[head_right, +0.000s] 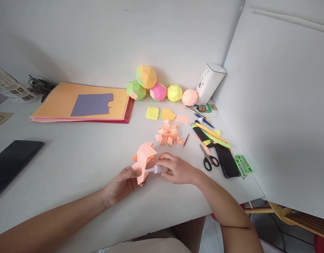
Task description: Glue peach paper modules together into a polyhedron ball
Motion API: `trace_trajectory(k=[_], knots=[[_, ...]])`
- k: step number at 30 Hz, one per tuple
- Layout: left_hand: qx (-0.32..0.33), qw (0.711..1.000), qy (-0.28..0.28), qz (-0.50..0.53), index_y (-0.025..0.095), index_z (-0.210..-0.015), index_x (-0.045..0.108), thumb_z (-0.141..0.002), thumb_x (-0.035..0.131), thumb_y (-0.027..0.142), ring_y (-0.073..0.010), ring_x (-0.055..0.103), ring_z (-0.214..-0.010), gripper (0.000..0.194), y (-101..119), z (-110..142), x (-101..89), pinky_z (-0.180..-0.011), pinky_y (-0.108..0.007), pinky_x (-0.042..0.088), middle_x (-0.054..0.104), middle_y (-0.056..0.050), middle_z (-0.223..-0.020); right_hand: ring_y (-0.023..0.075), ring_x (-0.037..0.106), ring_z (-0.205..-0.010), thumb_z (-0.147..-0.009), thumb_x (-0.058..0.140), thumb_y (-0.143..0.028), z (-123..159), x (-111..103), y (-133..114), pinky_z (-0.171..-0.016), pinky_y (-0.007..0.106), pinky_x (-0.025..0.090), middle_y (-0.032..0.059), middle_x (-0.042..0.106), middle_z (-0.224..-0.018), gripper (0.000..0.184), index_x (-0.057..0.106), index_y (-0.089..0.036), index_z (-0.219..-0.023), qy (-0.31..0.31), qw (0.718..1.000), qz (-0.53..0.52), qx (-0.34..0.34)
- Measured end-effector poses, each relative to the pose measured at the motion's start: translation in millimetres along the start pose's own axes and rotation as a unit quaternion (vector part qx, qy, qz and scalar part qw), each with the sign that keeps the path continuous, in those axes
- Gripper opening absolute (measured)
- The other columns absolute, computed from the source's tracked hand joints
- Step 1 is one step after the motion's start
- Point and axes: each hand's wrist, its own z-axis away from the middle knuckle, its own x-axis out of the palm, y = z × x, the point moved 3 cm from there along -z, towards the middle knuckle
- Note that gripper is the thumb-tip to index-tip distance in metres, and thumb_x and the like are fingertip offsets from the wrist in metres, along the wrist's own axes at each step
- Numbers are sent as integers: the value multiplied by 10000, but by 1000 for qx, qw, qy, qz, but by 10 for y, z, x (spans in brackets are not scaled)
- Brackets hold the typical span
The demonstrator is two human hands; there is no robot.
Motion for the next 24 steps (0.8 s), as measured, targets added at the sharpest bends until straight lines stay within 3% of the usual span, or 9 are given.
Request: trace_trajectory(k=[13,24], knots=[[3,1000,14,-1,141,-608,650,-754,578,184,-139,463,-579,168,-23,-12,-55,-595,-252,385,550,-37,-581,179,541,-989,-821,522,-90,-18,27,-3,-830,327,492,101,513,-1125,340,546,-202,-1141,-1,1000,3,-22],[-9,1000,8,9,133,-543,628,-762,585,211,-136,486,-588,236,-22,2,-43,-611,-257,401,540,-31,-590,178,546,-948,-817,512,-87,-19,28,-54,-805,317,494,98,527,-1058,326,562,-187,-1123,-20,999,18,-41]])
